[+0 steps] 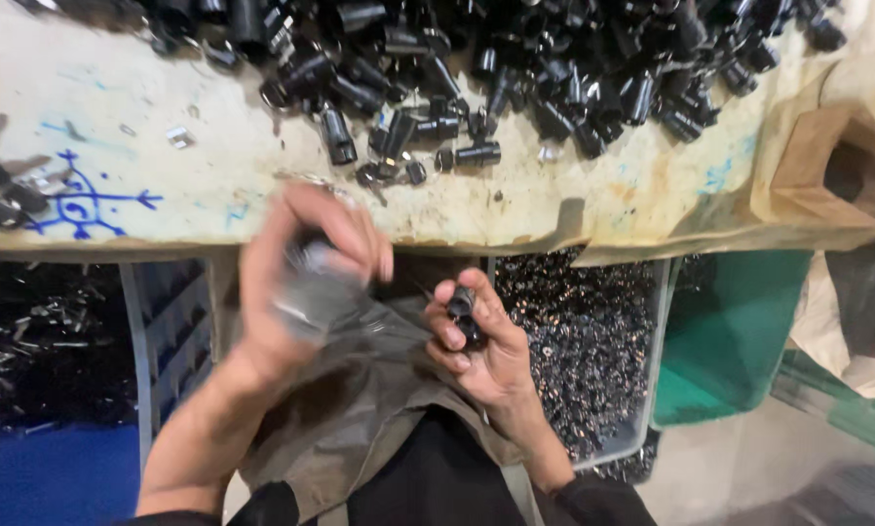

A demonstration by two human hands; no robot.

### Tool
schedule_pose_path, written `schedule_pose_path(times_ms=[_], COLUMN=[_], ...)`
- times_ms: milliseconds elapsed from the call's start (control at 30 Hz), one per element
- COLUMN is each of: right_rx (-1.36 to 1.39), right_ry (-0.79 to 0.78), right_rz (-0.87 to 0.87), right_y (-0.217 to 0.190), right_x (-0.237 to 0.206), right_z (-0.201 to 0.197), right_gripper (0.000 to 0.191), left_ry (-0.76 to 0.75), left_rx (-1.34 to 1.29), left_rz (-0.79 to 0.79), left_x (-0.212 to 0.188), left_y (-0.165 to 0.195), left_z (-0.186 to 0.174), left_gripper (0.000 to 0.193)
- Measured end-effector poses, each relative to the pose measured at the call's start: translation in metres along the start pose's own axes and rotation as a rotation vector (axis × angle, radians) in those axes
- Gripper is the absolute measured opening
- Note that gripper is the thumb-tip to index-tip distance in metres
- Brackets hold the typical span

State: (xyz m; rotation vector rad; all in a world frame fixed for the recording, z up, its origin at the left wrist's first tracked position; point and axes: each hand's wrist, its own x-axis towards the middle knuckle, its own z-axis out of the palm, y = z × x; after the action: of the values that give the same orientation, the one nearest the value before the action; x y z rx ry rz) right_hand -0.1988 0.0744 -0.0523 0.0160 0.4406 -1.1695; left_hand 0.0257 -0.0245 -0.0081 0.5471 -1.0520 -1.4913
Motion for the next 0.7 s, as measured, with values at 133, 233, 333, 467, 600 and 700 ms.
schedule_pose_path(times_ms=[133,233,333,467,600,700], right_rx=[-0.464,-1.283,-1.525,-1.476,-1.011,-0.811], right_ry=[0.044,-0.16,-0.349,-0.327,-0.111,0.061], right_rz=[-0.383,-0.876,-0.756,-0.771,-0.637,-0.446], right_y=[0.005,-0.001,-0.009,-0.01,0.005,0.013], right_x=[-0.001,0.003,0.009,0.012,-0.001,-0.003], right_z=[0.005,0.015,0.024,0.021,0.012,0.008], right_gripper=[0.023,0.019,0.015,0.015,0.015,0.018], left_ry=[-0.088,-0.197,-0.295,-0.343,-0.434,-0.396], left_rx=[0.603,0.6,0.678,0.734,0.821,1.057], left_rz=[-0.157,-0.281,-0.116,0.004,0.209,0.418], left_x=[-0.038,-0.045,-0.042,-0.041,-0.04,-0.037], left_y=[-0.015,-0.016,-0.013,-0.013,-0.017,-0.016], left_z=[0.019,0.025,0.026,0.024,0.023,0.017], left_gripper=[0.05,0.077,0.094,0.1,0.106,0.072])
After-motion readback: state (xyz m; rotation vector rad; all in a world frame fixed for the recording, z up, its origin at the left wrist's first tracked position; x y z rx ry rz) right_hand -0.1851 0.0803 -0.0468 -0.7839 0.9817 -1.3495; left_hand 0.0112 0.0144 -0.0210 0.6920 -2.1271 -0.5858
